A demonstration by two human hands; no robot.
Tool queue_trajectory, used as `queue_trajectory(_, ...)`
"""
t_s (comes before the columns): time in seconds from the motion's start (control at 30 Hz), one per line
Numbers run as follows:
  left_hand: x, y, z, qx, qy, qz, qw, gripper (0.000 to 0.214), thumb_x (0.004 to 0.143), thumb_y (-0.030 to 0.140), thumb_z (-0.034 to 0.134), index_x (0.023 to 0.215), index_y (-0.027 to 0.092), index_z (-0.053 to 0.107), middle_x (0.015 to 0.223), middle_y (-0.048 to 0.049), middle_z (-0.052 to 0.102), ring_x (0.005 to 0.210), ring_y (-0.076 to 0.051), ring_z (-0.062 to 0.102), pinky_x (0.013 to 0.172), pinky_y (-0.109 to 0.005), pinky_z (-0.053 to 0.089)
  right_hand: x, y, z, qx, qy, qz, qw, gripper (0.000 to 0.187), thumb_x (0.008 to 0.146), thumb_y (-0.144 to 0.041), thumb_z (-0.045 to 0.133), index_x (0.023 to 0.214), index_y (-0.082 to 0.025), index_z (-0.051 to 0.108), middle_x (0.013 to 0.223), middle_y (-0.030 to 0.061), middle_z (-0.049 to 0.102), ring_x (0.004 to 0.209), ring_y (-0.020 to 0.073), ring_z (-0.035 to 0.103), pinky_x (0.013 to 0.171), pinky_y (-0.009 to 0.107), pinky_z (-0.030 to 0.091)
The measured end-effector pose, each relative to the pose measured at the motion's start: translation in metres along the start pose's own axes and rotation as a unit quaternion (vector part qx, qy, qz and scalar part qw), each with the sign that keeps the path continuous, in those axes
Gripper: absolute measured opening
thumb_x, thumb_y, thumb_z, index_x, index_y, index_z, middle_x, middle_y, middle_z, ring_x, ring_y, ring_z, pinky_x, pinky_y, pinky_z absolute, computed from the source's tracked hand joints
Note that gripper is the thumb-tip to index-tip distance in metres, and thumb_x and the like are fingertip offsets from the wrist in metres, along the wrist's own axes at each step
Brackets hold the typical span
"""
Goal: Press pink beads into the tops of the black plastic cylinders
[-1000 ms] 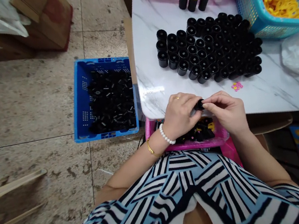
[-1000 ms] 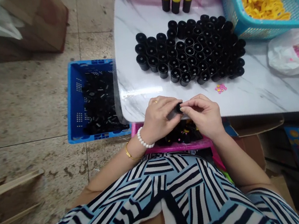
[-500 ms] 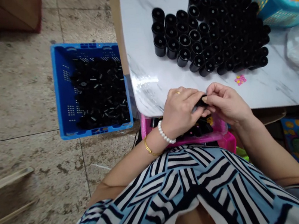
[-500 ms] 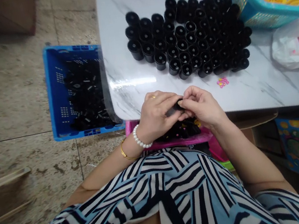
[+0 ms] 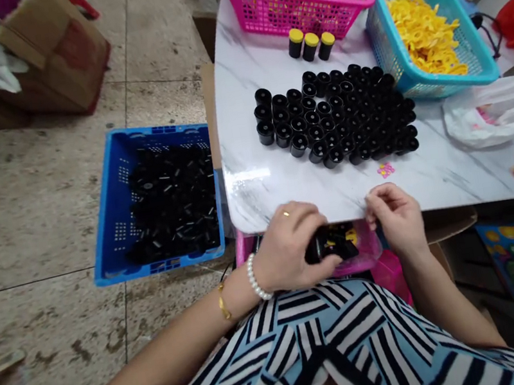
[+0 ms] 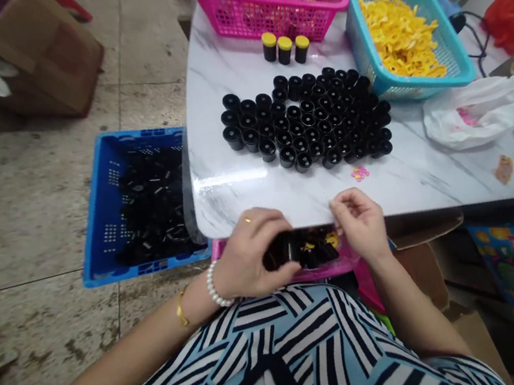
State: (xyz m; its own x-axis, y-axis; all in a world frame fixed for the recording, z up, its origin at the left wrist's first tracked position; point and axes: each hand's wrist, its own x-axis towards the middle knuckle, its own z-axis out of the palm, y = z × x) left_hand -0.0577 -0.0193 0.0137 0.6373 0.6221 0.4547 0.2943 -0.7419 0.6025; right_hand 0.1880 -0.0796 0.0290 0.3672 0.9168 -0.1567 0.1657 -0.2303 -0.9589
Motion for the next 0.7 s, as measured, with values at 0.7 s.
queue_trajectory(0.7,0.068,-0.126,-0.038,0.047,0.11,-0.146,0.982,0.085,0.083,0.072,0.072,0.14,0.02,0.037,0.119,-0.0062,0.06,0.1,-0.018,0.06,0.088,-0.041,0.058,0.037,0.034,-0.03,-0.259,0.243,-0.214,0.91,0.016,0.091,-0.028,0.066,0.102,-0.018,0.072,0.104,0.0083,0.065,0.092,0.0189,0.063,0.078,0.033,0.057)
